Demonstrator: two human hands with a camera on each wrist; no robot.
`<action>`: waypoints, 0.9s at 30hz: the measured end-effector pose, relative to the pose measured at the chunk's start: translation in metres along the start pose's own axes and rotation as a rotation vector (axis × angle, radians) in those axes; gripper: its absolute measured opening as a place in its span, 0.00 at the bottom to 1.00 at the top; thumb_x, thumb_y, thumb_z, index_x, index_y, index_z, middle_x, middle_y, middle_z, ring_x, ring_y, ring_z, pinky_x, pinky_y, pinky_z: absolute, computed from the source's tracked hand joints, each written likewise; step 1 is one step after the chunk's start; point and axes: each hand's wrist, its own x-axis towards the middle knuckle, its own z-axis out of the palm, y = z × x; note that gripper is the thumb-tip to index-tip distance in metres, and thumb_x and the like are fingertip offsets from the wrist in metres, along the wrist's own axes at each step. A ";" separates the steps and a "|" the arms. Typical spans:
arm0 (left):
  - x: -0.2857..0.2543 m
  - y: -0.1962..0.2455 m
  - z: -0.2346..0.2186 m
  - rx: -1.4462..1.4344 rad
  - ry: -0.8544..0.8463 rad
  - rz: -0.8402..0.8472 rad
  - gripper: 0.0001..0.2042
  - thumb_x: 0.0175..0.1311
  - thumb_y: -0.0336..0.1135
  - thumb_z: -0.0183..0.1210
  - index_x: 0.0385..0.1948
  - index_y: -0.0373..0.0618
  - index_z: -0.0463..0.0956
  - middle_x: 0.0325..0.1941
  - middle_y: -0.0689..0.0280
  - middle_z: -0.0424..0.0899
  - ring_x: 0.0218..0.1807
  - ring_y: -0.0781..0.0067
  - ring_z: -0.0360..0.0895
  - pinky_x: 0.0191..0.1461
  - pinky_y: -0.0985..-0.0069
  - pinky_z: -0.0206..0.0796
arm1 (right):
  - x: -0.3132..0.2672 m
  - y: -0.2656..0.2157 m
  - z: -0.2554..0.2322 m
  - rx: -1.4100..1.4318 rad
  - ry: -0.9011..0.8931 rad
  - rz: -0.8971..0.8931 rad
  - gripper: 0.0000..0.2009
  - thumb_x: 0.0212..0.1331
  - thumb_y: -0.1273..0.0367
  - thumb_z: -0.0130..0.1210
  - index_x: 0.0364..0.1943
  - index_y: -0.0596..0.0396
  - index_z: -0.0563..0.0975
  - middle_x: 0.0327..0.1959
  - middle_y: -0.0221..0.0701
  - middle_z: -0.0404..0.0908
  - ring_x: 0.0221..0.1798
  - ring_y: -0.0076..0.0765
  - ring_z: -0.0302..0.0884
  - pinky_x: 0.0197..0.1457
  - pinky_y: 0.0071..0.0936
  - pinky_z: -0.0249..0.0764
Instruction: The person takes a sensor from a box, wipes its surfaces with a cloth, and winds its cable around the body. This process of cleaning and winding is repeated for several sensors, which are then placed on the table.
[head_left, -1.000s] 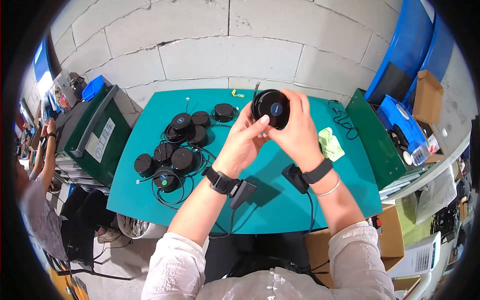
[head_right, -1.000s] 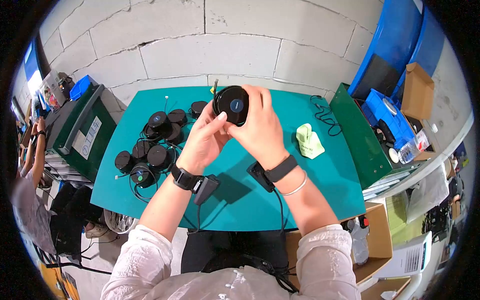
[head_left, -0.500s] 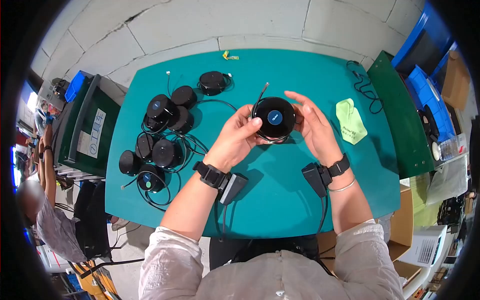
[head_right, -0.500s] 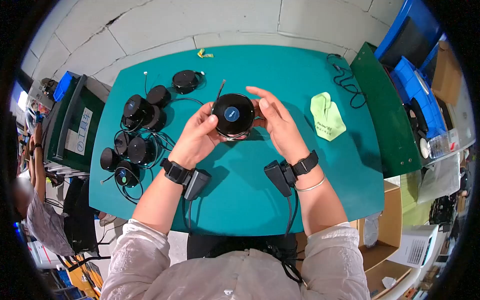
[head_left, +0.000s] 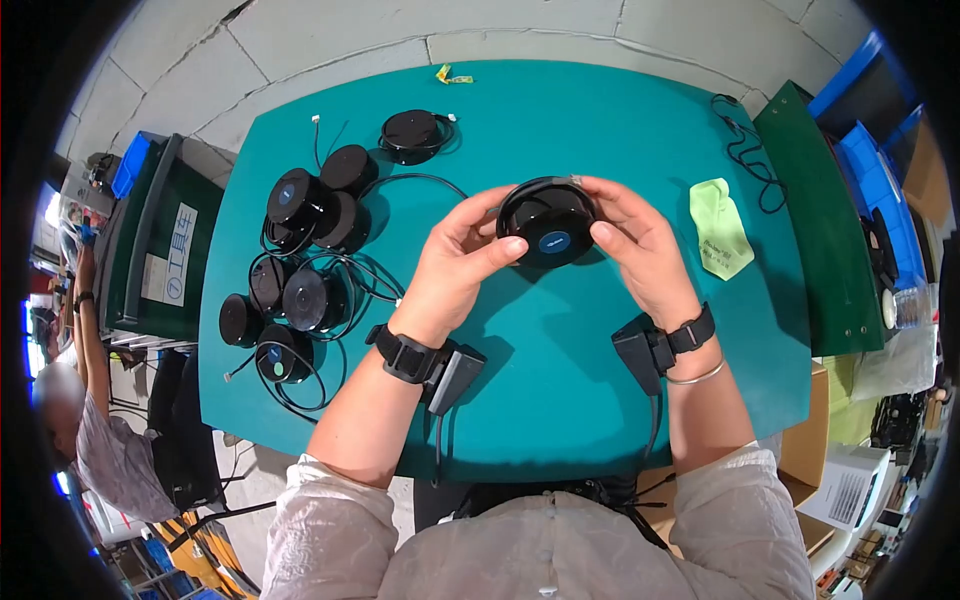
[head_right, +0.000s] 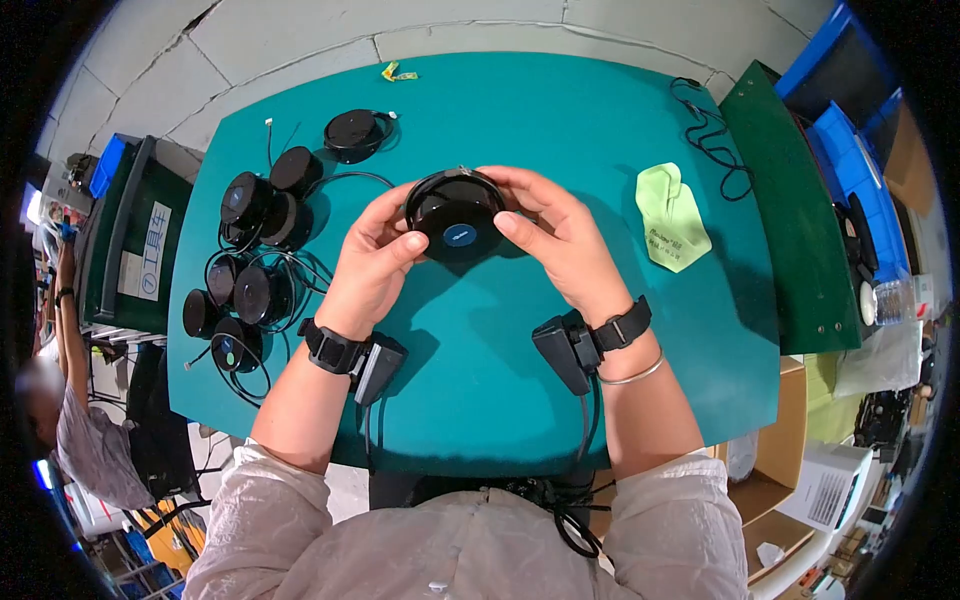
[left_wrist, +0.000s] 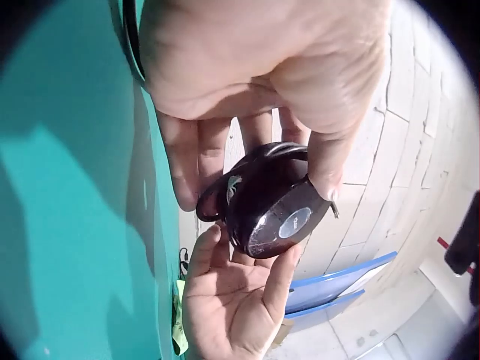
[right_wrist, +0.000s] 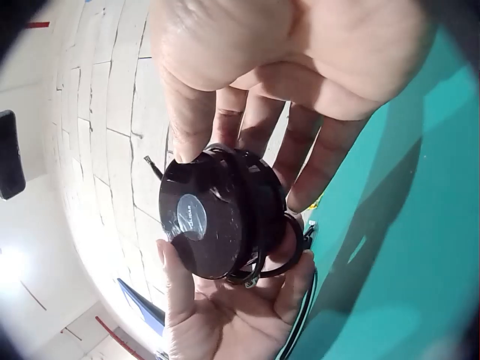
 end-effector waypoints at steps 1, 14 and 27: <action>0.000 -0.001 0.000 -0.002 0.008 -0.001 0.26 0.57 0.28 0.64 0.59 0.39 0.68 0.53 0.61 0.79 0.54 0.70 0.77 0.58 0.70 0.70 | 0.000 0.001 -0.001 -0.008 -0.001 -0.008 0.21 0.62 0.68 0.57 0.59 0.58 0.71 0.55 0.34 0.76 0.59 0.30 0.72 0.64 0.30 0.66; 0.000 0.002 0.002 0.069 -0.038 0.078 0.28 0.53 0.26 0.66 0.59 0.39 0.70 0.56 0.61 0.77 0.58 0.70 0.74 0.63 0.70 0.65 | 0.001 0.007 -0.007 -0.047 -0.031 -0.075 0.23 0.60 0.69 0.59 0.60 0.59 0.70 0.57 0.33 0.75 0.60 0.30 0.71 0.65 0.28 0.65; -0.001 0.005 0.000 0.019 -0.062 -0.001 0.26 0.62 0.34 0.60 0.61 0.37 0.65 0.55 0.58 0.77 0.57 0.66 0.75 0.55 0.67 0.75 | 0.001 0.006 -0.005 -0.096 -0.046 -0.131 0.23 0.61 0.67 0.59 0.60 0.57 0.70 0.56 0.33 0.75 0.60 0.30 0.71 0.63 0.29 0.67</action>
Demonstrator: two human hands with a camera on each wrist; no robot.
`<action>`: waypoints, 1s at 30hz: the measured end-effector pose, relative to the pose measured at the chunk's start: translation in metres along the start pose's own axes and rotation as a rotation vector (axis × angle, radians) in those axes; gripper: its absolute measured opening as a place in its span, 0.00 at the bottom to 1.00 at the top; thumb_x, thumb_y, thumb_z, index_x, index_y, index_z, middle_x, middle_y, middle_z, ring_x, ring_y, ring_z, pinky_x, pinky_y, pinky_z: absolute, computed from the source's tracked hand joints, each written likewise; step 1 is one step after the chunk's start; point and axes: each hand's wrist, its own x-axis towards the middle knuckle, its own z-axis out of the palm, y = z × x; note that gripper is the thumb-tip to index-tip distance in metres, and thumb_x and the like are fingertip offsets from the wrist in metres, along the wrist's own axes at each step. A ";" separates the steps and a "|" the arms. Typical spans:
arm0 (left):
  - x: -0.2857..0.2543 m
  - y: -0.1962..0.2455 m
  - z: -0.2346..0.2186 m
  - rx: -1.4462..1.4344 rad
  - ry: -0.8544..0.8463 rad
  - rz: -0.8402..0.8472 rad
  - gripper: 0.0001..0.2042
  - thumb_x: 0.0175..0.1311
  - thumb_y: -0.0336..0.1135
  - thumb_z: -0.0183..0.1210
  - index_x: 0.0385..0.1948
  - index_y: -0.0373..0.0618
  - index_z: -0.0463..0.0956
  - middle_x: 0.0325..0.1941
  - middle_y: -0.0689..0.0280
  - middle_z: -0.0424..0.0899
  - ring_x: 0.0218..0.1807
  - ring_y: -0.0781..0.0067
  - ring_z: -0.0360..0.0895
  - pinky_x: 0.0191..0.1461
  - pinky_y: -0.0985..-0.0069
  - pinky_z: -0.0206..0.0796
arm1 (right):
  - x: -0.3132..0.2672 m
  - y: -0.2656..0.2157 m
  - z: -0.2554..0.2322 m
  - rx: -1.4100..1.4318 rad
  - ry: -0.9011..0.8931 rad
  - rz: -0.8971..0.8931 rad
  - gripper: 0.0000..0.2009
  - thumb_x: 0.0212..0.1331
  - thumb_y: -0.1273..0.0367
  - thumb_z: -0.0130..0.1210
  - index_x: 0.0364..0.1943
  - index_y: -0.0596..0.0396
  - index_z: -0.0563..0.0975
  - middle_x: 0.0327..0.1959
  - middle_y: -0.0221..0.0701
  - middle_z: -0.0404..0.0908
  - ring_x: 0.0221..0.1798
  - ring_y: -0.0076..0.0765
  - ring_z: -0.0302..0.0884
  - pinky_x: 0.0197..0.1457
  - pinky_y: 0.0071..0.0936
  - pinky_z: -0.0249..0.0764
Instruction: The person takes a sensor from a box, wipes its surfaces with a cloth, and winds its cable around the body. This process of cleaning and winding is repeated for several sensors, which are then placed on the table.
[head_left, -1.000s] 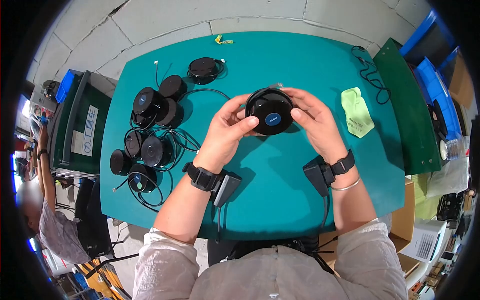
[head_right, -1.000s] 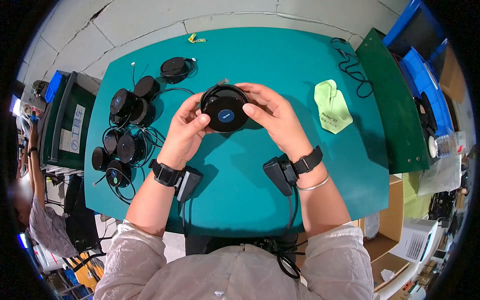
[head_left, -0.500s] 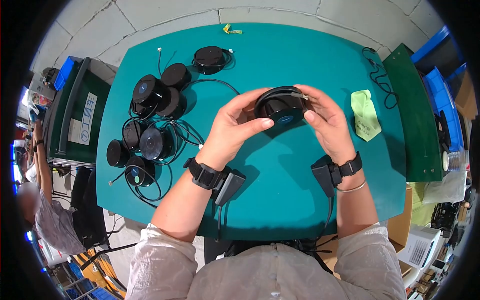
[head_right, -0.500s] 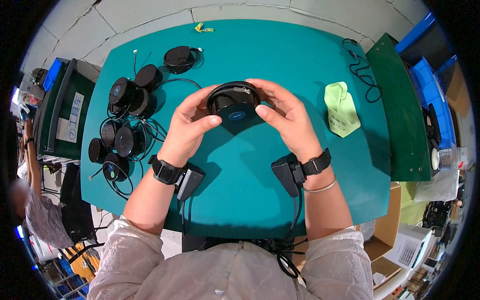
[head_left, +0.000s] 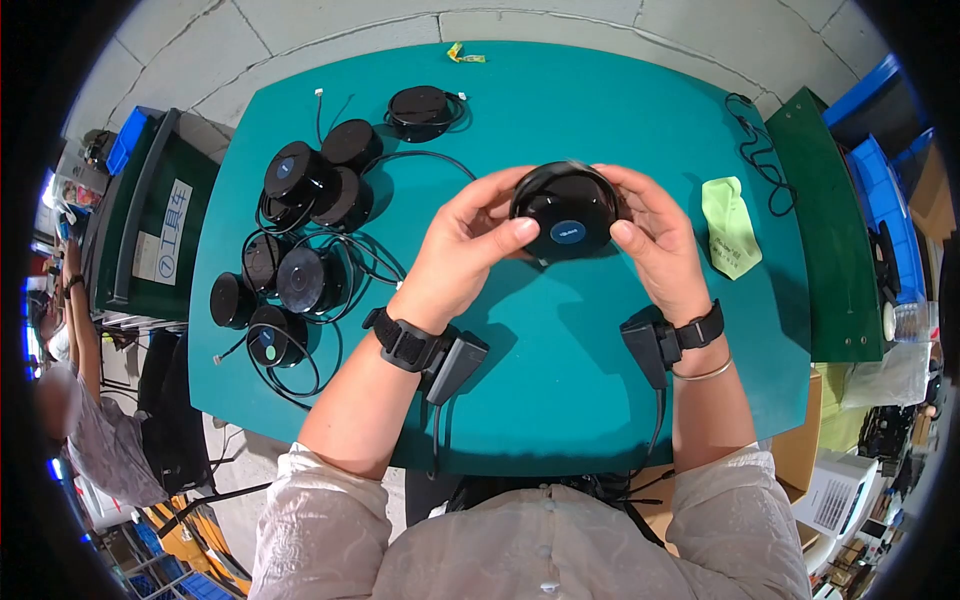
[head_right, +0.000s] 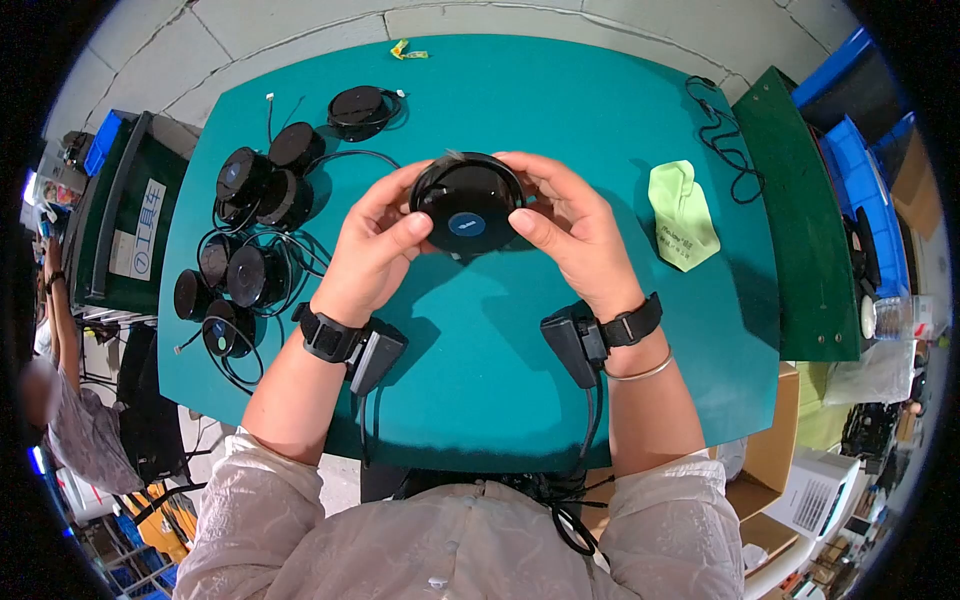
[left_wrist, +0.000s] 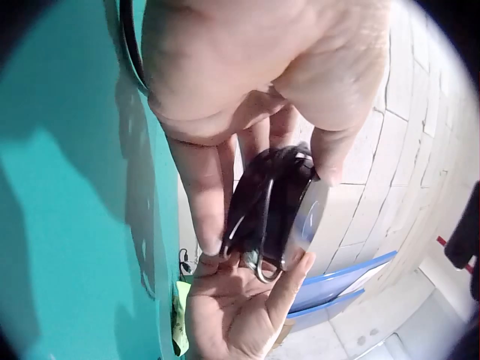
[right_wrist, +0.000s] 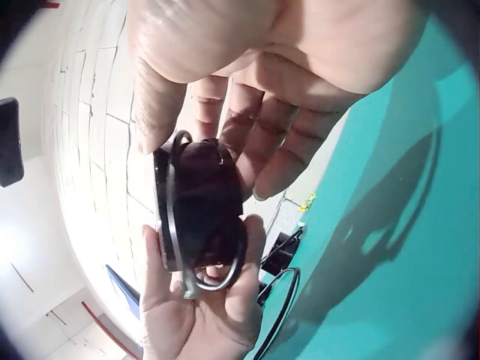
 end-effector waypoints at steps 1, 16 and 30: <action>0.000 0.000 0.000 0.000 -0.003 -0.002 0.26 0.62 0.34 0.60 0.61 0.37 0.65 0.55 0.58 0.77 0.57 0.66 0.75 0.55 0.67 0.75 | 0.000 -0.001 0.000 -0.015 0.005 0.010 0.23 0.61 0.67 0.59 0.60 0.56 0.70 0.54 0.32 0.76 0.56 0.28 0.72 0.60 0.27 0.69; 0.005 0.001 0.002 -0.247 0.065 -0.351 0.29 0.74 0.54 0.37 0.59 0.31 0.61 0.49 0.47 0.79 0.39 0.51 0.84 0.30 0.73 0.83 | -0.001 0.003 0.006 -0.077 0.047 0.082 0.17 0.66 0.65 0.53 0.55 0.58 0.74 0.35 0.27 0.78 0.33 0.21 0.74 0.39 0.19 0.72; 0.005 0.002 -0.003 -0.417 -0.025 -0.390 0.29 0.75 0.50 0.37 0.56 0.25 0.63 0.49 0.46 0.78 0.41 0.51 0.83 0.36 0.70 0.84 | 0.000 0.002 0.007 -0.104 0.046 0.082 0.16 0.66 0.65 0.53 0.54 0.58 0.74 0.34 0.27 0.78 0.33 0.22 0.75 0.41 0.20 0.72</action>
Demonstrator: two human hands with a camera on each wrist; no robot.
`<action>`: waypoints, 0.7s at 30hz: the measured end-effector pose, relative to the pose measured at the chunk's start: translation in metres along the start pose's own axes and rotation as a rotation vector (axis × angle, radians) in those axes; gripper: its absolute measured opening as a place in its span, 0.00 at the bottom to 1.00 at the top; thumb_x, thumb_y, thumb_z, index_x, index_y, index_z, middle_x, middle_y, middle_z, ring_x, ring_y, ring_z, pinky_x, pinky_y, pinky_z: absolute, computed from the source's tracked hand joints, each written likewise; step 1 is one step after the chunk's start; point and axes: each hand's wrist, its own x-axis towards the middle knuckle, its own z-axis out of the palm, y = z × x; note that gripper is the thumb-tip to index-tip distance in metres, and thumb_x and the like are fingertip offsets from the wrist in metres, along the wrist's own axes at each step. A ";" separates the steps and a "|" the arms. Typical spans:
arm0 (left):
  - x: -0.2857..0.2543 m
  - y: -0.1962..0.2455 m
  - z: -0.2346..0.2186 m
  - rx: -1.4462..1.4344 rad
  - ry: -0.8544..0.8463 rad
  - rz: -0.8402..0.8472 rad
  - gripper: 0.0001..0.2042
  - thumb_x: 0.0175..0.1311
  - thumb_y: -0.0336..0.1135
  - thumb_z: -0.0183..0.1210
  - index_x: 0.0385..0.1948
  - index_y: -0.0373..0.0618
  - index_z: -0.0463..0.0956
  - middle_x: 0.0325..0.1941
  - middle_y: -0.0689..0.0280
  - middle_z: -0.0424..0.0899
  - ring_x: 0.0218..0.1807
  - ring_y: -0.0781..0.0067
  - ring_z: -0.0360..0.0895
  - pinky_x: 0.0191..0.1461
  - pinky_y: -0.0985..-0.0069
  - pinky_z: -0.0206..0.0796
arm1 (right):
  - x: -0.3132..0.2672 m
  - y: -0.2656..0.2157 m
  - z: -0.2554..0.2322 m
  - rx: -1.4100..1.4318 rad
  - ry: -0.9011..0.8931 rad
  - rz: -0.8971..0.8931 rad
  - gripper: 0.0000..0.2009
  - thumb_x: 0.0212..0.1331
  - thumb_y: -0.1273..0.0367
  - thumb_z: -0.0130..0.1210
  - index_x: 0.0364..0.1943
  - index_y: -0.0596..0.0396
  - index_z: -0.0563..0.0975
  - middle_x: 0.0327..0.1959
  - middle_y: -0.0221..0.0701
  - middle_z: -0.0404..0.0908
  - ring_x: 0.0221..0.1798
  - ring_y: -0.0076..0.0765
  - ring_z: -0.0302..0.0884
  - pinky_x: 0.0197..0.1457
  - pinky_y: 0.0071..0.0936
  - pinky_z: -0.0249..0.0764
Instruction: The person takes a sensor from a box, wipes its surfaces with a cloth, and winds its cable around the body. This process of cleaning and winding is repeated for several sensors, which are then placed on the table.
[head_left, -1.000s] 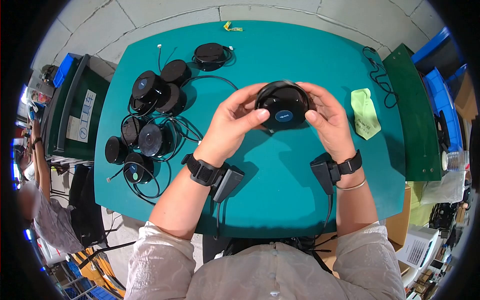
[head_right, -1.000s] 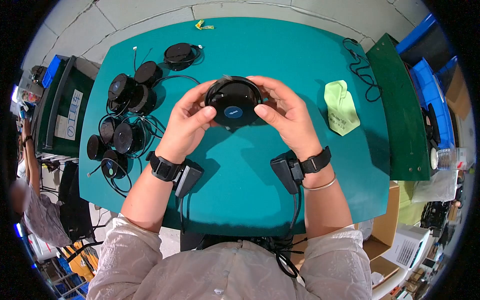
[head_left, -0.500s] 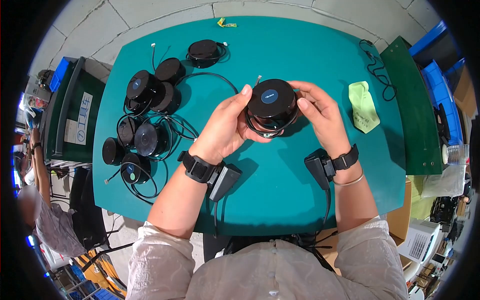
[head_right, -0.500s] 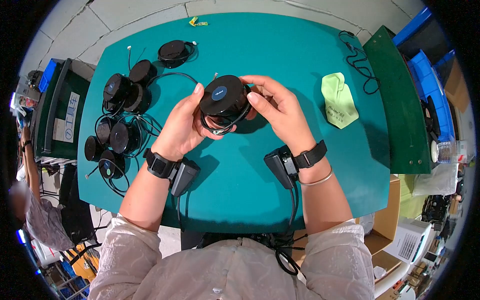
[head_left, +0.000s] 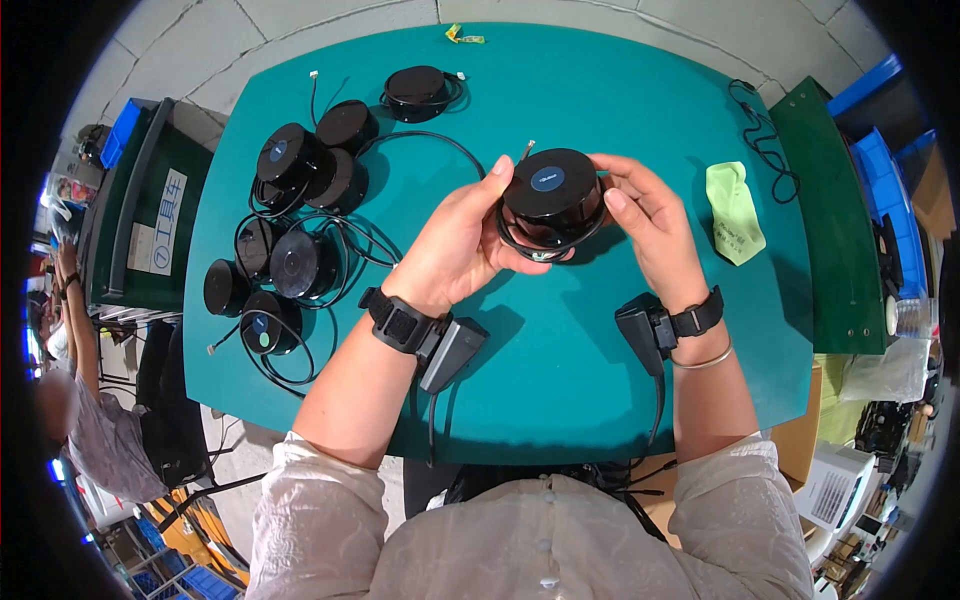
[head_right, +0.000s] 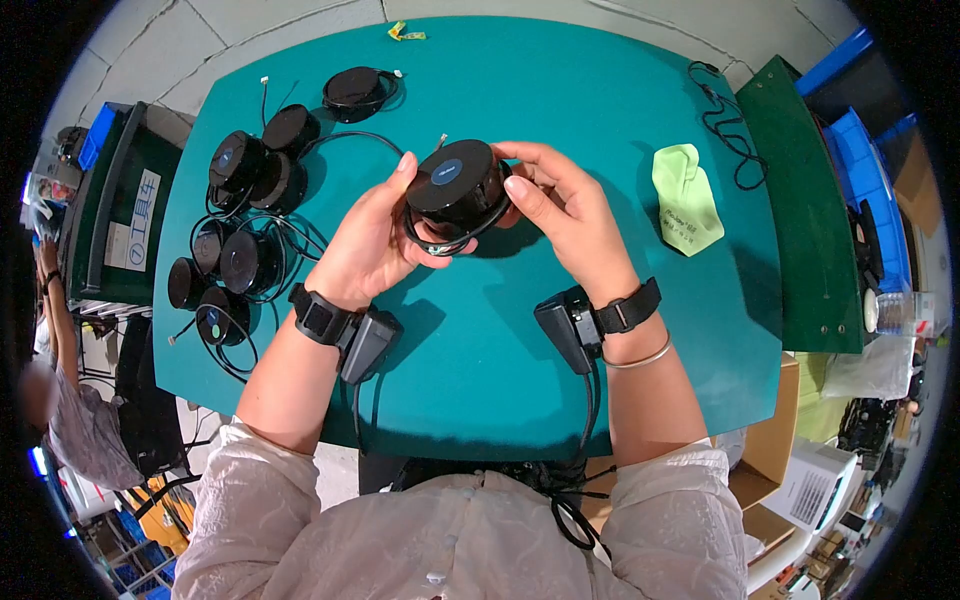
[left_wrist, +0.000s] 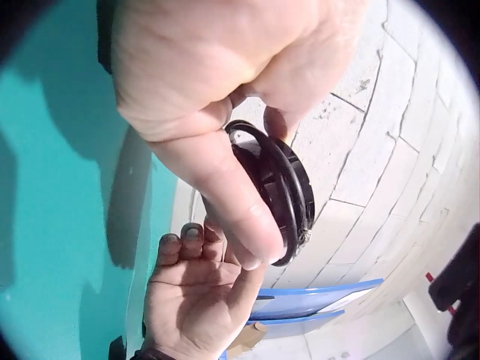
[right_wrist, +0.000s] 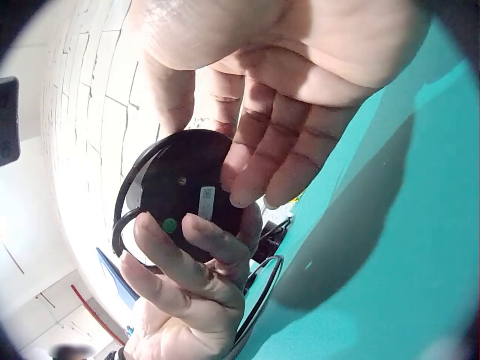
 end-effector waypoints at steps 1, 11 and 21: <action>0.000 0.000 0.000 -0.001 0.001 0.000 0.29 0.75 0.50 0.37 0.56 0.25 0.63 0.49 0.46 0.78 0.41 0.51 0.83 0.36 0.70 0.84 | 0.000 0.000 0.000 -0.001 0.009 0.017 0.16 0.66 0.65 0.53 0.54 0.58 0.74 0.34 0.27 0.78 0.33 0.22 0.75 0.40 0.20 0.72; -0.002 -0.006 0.007 0.458 0.200 0.297 0.17 0.63 0.40 0.62 0.44 0.34 0.75 0.32 0.66 0.81 0.31 0.80 0.80 0.31 0.83 0.75 | -0.002 -0.009 0.002 0.025 -0.132 0.271 0.25 0.61 0.64 0.60 0.60 0.56 0.69 0.44 0.29 0.77 0.39 0.22 0.75 0.36 0.18 0.72; -0.008 -0.011 0.012 0.798 0.089 0.599 0.25 0.52 0.32 0.69 0.53 0.37 0.72 0.48 0.63 0.79 0.50 0.77 0.76 0.53 0.77 0.71 | -0.006 0.001 0.004 0.064 0.032 -0.072 0.25 0.52 0.75 0.65 0.55 0.56 0.69 0.49 0.32 0.74 0.46 0.27 0.76 0.50 0.24 0.77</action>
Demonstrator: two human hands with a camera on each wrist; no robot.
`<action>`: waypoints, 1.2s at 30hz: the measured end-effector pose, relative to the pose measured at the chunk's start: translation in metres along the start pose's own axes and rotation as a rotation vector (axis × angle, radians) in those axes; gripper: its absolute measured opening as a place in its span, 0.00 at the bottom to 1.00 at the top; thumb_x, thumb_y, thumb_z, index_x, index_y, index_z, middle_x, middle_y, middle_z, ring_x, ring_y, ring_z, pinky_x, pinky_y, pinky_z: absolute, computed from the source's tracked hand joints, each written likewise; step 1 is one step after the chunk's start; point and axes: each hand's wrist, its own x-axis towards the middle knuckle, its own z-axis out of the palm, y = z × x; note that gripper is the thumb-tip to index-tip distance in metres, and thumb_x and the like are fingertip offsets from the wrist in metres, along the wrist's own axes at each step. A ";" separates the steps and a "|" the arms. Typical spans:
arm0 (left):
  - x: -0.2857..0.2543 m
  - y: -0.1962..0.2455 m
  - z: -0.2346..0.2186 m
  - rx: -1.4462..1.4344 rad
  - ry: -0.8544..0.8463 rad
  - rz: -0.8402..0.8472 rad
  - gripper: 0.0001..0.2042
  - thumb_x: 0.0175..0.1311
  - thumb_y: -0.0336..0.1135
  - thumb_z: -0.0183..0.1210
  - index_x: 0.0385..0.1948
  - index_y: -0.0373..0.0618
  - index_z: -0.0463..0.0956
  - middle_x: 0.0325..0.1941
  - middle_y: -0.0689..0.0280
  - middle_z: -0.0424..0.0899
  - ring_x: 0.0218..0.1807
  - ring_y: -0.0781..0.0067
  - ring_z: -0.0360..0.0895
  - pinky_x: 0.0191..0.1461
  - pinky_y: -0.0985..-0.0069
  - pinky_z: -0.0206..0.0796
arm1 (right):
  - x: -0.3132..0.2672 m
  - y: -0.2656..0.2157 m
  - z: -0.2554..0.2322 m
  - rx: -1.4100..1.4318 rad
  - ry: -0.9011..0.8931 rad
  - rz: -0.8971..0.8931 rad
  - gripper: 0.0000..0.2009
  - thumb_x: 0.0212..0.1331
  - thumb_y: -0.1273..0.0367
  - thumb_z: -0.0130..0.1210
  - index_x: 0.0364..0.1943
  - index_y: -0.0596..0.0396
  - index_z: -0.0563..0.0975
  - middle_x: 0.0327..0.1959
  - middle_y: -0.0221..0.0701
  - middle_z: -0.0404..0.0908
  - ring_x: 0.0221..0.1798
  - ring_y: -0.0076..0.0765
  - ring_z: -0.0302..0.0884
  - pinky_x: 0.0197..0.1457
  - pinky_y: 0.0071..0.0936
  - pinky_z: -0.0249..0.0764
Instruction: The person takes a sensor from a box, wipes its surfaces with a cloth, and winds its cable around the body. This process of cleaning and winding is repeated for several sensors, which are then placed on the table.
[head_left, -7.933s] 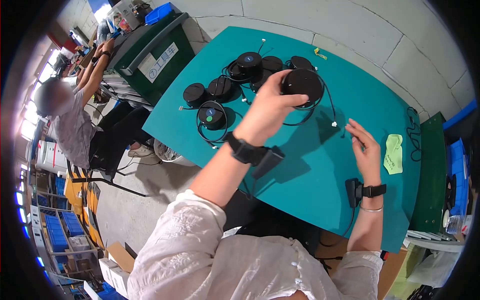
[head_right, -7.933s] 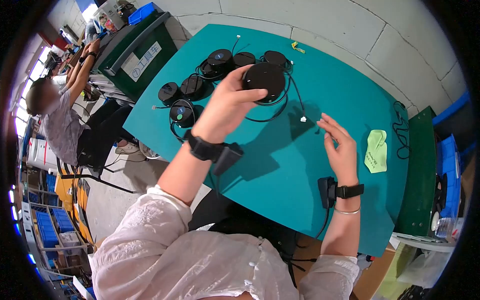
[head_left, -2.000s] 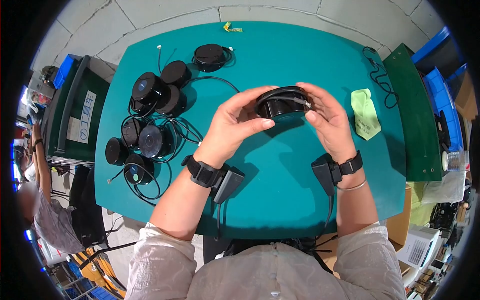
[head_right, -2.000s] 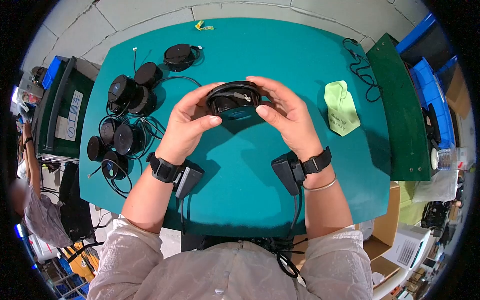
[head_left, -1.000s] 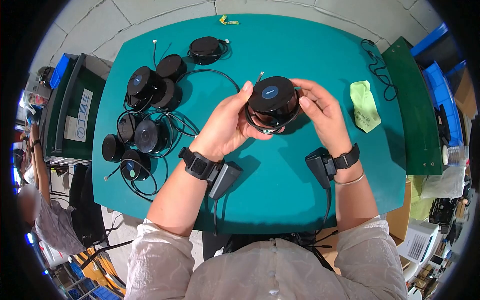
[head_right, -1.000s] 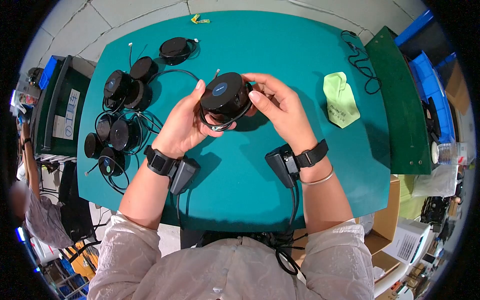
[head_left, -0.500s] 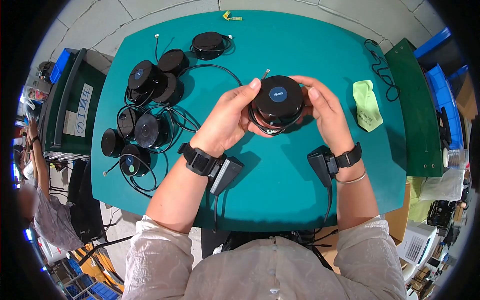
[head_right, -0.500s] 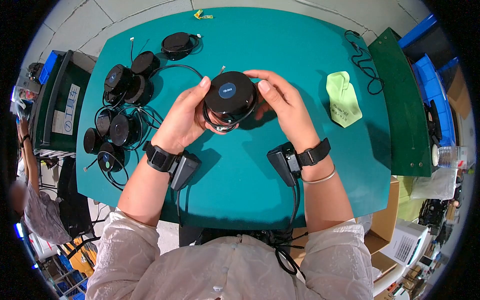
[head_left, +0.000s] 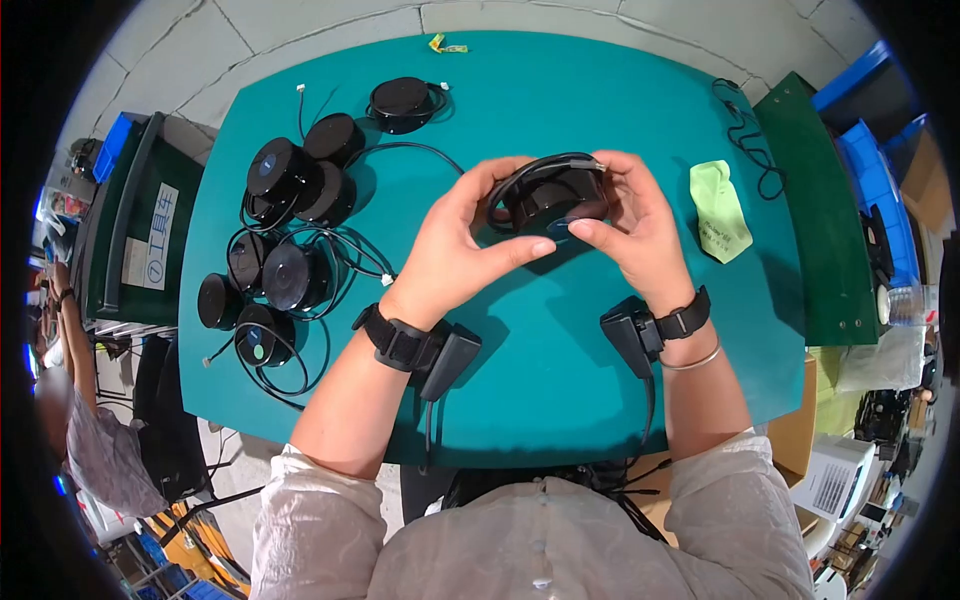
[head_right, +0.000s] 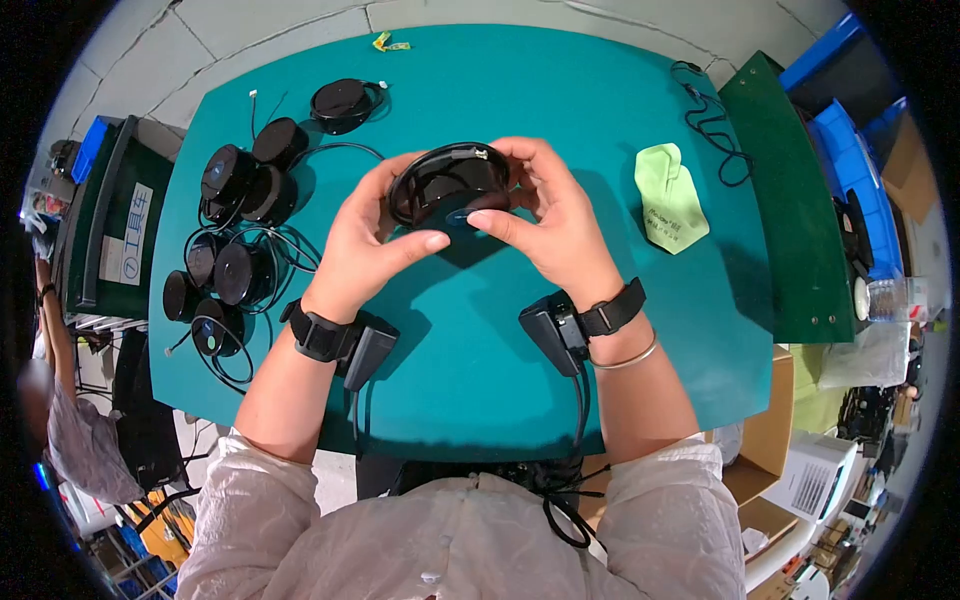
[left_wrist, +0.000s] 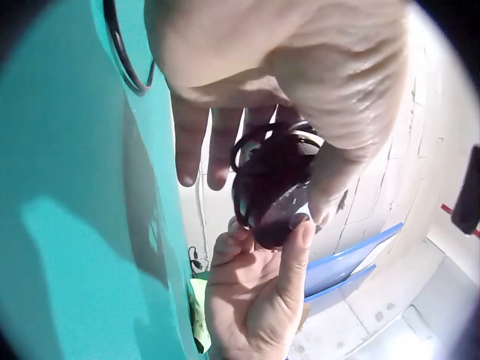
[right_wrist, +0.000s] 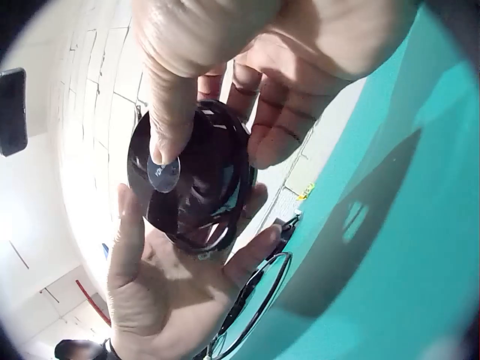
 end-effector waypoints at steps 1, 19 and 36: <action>-0.001 0.001 0.002 -0.055 0.002 -0.066 0.26 0.51 0.29 0.69 0.53 0.37 0.71 0.49 0.63 0.78 0.50 0.76 0.75 0.54 0.77 0.71 | 0.000 -0.001 0.000 -0.005 0.005 -0.003 0.25 0.52 0.75 0.65 0.55 0.56 0.69 0.49 0.32 0.74 0.46 0.27 0.76 0.50 0.24 0.77; 0.002 -0.004 -0.002 -0.167 0.068 -0.073 0.28 0.53 0.25 0.67 0.58 0.35 0.68 0.53 0.62 0.78 0.54 0.72 0.75 0.60 0.73 0.66 | 0.006 -0.001 0.002 0.029 0.004 0.035 0.24 0.55 0.73 0.64 0.55 0.57 0.68 0.48 0.30 0.77 0.46 0.26 0.78 0.51 0.24 0.75; 0.005 -0.015 0.000 -1.012 0.104 -0.247 0.23 0.68 0.42 0.55 0.60 0.40 0.63 0.63 0.57 0.69 0.67 0.55 0.64 0.70 0.44 0.58 | 0.001 -0.046 -0.069 -1.272 0.530 0.068 0.21 0.53 0.57 0.63 0.40 0.61 0.74 0.42 0.44 0.77 0.46 0.49 0.75 0.52 0.38 0.74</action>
